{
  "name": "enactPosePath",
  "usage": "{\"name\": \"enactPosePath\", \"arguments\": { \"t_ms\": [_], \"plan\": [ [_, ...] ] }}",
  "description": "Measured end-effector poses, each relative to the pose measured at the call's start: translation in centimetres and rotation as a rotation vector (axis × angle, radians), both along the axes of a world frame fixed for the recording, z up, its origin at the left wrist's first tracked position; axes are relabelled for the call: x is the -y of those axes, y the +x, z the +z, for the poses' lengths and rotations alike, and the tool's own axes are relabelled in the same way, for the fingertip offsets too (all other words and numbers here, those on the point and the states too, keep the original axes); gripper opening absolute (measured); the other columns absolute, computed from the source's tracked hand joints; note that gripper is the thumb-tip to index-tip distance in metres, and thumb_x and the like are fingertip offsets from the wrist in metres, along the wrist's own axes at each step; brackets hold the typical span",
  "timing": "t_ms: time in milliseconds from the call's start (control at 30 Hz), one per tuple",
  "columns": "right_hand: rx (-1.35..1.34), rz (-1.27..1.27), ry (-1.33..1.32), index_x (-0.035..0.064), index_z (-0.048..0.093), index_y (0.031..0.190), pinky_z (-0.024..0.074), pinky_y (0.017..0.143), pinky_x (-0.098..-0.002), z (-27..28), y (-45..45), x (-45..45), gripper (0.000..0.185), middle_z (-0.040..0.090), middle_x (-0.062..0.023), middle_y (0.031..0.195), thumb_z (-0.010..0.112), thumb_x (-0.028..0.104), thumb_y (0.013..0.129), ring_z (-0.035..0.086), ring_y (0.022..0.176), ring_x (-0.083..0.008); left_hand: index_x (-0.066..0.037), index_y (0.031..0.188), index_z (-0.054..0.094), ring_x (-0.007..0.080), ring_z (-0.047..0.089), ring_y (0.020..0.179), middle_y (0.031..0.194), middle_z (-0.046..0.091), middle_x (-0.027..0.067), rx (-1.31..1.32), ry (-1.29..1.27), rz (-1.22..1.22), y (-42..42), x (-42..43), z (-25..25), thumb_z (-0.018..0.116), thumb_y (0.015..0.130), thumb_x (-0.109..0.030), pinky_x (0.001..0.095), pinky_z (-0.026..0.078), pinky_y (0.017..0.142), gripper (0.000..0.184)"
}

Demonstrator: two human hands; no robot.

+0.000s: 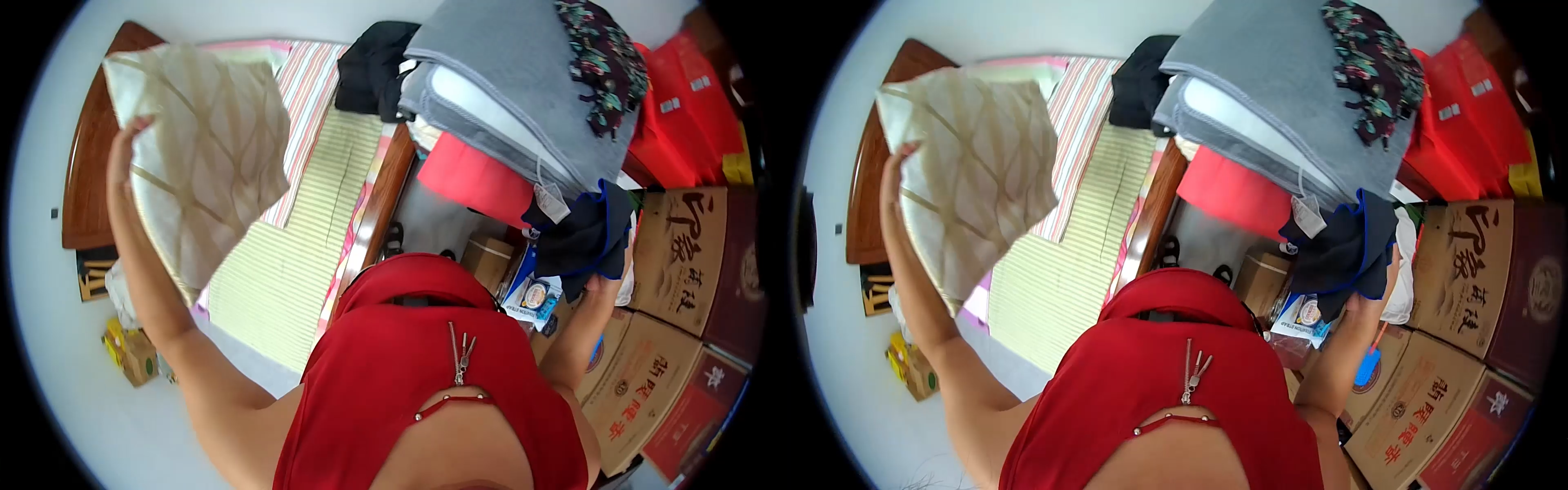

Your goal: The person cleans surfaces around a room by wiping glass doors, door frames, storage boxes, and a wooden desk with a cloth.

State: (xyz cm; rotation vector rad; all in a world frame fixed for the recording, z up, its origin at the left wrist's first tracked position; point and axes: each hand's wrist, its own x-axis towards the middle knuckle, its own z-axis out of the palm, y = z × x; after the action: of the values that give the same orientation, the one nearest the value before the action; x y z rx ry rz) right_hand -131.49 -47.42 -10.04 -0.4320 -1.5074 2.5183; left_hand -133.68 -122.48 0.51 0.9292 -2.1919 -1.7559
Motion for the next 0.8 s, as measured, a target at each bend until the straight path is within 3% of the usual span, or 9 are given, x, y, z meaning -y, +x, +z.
{"name": "enactPosePath", "arguments": {
  "t_ms": [133,200,267,400,500,600,667,733,800],
  "plan": [
    [0.100,0.102,0.139,-0.0028,0.052,0.133,0.0487,0.098,-0.0342,1.1,-2.5,4.0,0.044,0.061,-0.0140,0.125,0.057,0.021,0.096,0.062,0.111,-0.0231,-0.001,0.098,0.069,0.0206,0.064,0.082,0.091,0.068,0.0090,0.200,0.126,0.014,4.4,1.9,-12.0,0.066,0.073,-0.023,0.0327,0.051,0.077,0.033],
    [0.093,0.155,0.198,-0.0029,0.051,0.133,0.0486,0.098,-0.0341,1.3,-3.0,6.0,0.044,0.061,-0.0140,0.125,0.057,0.021,0.096,0.062,0.111,-0.0231,-0.002,0.091,0.069,0.0207,0.063,0.075,0.084,0.067,0.0089,0.236,-0.051,0.051,6.8,4.0,-18.0,0.066,0.072,-0.021,0.0331,0.050,0.074,0.027],
    [0.069,0.196,0.259,-0.0031,0.051,0.133,0.0485,0.098,-0.0341,1.5,-3.6,7.8,0.045,0.061,-0.0141,0.125,0.057,0.021,0.096,0.062,0.111,-0.0230,-0.002,0.085,0.068,0.0212,0.061,0.071,0.082,0.066,0.0093,0.251,-0.052,0.138,9.6,6.7,-23.7,0.066,0.070,-0.021,0.0336,0.050,0.071,0.024],
    [0.019,0.263,0.375,-0.0033,0.051,0.133,0.0482,0.098,-0.0339,1.5,-4.8,11.7,0.045,0.061,-0.0141,0.125,0.057,0.021,0.096,0.062,0.111,-0.0229,0.003,0.096,0.063,0.0224,0.060,0.064,0.079,0.063,0.0102,0.336,-0.100,0.291,12.9,7.4,-27.2,0.066,0.069,-0.012,0.0363,0.051,0.060,0.031],
    [-0.012,0.294,0.460,-0.0035,0.051,0.133,0.0480,0.098,-0.0339,1.5,-5.5,13.9,0.045,0.061,-0.0141,0.125,0.058,0.021,0.096,0.062,0.111,-0.0228,0.003,0.104,0.062,0.0209,0.061,0.064,0.078,0.062,0.0095,0.335,-0.109,0.215,13.3,8.3,-27.7,0.066,0.070,-0.013,0.0361,0.051,0.059,0.038],
    [-0.034,0.322,0.536,-0.0037,0.050,0.134,0.0479,0.099,-0.0338,1.5,-5.8,16.1,0.046,0.061,-0.0141,0.126,0.058,0.021,0.096,0.062,0.111,-0.0228,-0.001,0.115,0.061,0.0274,0.065,0.072,0.087,0.069,0.0145,0.475,-0.397,0.039,9.8,2.0,-22.6,0.066,0.071,-0.022,0.0387,0.051,0.069,0.048],
    [-0.045,0.341,0.564,-0.0038,0.050,0.134,0.0478,0.099,-0.0337,1.5,-5.9,17.2,0.046,0.061,-0.0141,0.126,0.058,0.021,0.096,0.062,0.111,-0.0227,-0.008,0.131,0.055,0.0341,0.068,0.083,0.099,0.070,0.0191,0.627,-0.652,-0.053,8.1,0.1,-25.3,0.065,0.073,-0.028,0.0424,0.052,0.076,0.062],
    [-0.063,0.360,0.601,-0.0039,0.050,0.134,0.0476,0.099,-0.0337,1.4,-5.7,18.3,0.046,0.061,-0.0141,0.126,0.058,0.020,0.096,0.062,0.112,-0.0227,-0.009,0.138,0.050,0.0386,0.066,0.092,0.102,0.069,0.0210,0.555,-0.730,-0.039,6.2,-6.0,-28.3,0.069,0.075,-0.031,0.0458,0.052,0.080,0.070],
    [-0.050,0.383,0.579,-0.0040,0.050,0.134,0.0475,0.099,-0.0336,1.3,-5.4,19.3,0.046,0.061,-0.0141,0.126,0.058,0.020,0.096,0.062,0.112,-0.0226,-0.008,0.147,0.036,0.0371,0.066,0.094,0.101,0.069,0.0216,0.560,-0.676,-0.167,4.2,-13.2,-32.1,0.072,0.079,-0.034,0.0446,0.052,0.082,0.081]
  ]
}}
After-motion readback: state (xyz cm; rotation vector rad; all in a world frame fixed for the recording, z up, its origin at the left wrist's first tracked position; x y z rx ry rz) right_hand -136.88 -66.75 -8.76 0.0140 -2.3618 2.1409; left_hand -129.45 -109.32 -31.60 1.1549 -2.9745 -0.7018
